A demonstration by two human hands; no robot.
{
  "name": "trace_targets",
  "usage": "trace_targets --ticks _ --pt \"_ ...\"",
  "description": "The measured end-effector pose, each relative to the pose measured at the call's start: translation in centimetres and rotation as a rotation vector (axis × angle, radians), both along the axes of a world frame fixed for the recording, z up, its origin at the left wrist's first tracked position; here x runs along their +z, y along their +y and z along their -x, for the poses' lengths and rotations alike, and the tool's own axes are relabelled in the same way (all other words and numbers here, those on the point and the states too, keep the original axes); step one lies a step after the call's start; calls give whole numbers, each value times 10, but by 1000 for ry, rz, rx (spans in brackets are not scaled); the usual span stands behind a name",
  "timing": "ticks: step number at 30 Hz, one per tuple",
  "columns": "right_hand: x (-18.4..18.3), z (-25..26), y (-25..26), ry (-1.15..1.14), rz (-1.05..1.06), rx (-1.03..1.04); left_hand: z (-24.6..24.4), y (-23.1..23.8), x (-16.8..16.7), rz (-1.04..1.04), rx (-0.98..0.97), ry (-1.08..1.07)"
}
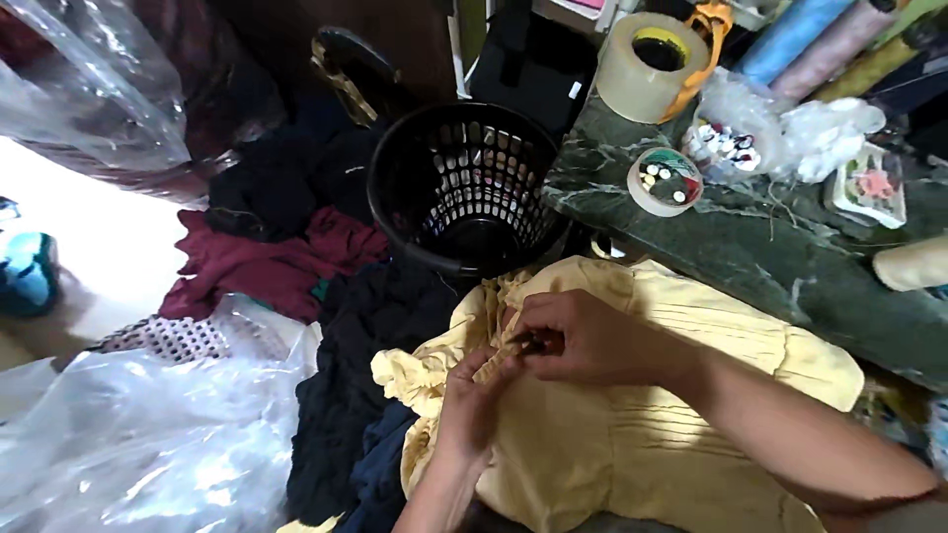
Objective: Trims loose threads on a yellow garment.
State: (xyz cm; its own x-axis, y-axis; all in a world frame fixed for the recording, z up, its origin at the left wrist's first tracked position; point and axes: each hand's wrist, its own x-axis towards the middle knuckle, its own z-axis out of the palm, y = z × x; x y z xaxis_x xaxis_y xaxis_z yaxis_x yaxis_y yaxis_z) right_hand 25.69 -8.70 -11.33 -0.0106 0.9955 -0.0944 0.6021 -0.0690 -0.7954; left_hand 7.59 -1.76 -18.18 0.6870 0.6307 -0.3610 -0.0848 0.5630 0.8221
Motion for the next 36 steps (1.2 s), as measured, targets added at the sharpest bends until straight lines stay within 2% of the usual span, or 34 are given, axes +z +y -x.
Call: trace_targets --ticks 3,6,7,8,10,11,13,16,19,22,24,32,36 --pt "-13 5 -5 -77 -250 19 0 2 10 59 -10 49" --pt "-11 -7 -10 10 -286 -78 -2 1 12 34 14 137" --pt "-8 -15 -13 -6 -297 -131 -2 -1 9 -47 28 167" --pt "-6 -25 -16 -75 -312 -181 -2 -2 3 -212 44 204" --pt "-4 -38 -23 -307 -363 -234 2 -4 -7 -742 72 320" --pt "-2 -38 -28 -359 -356 -197 2 -4 -8 -959 91 343" --pt "5 -28 -37 -265 -285 -7 0 -4 -5 -1183 128 319" --pt "9 -16 -36 -196 -115 209 -4 -14 -5 -1203 112 226" --pt "19 -24 -28 -354 -31 258 -9 -22 -10 -1208 43 176" --pt "27 -28 -23 -509 -11 293 -9 -31 -9 -1300 12 204" --pt "34 -29 -21 -521 12 307 -11 -32 -7 -1341 4 235" --pt "27 -33 -28 -314 31 180 -25 -21 -2 -1203 -4 166" --pt "32 -31 -35 -149 125 103 -29 -24 3 -1267 52 221"
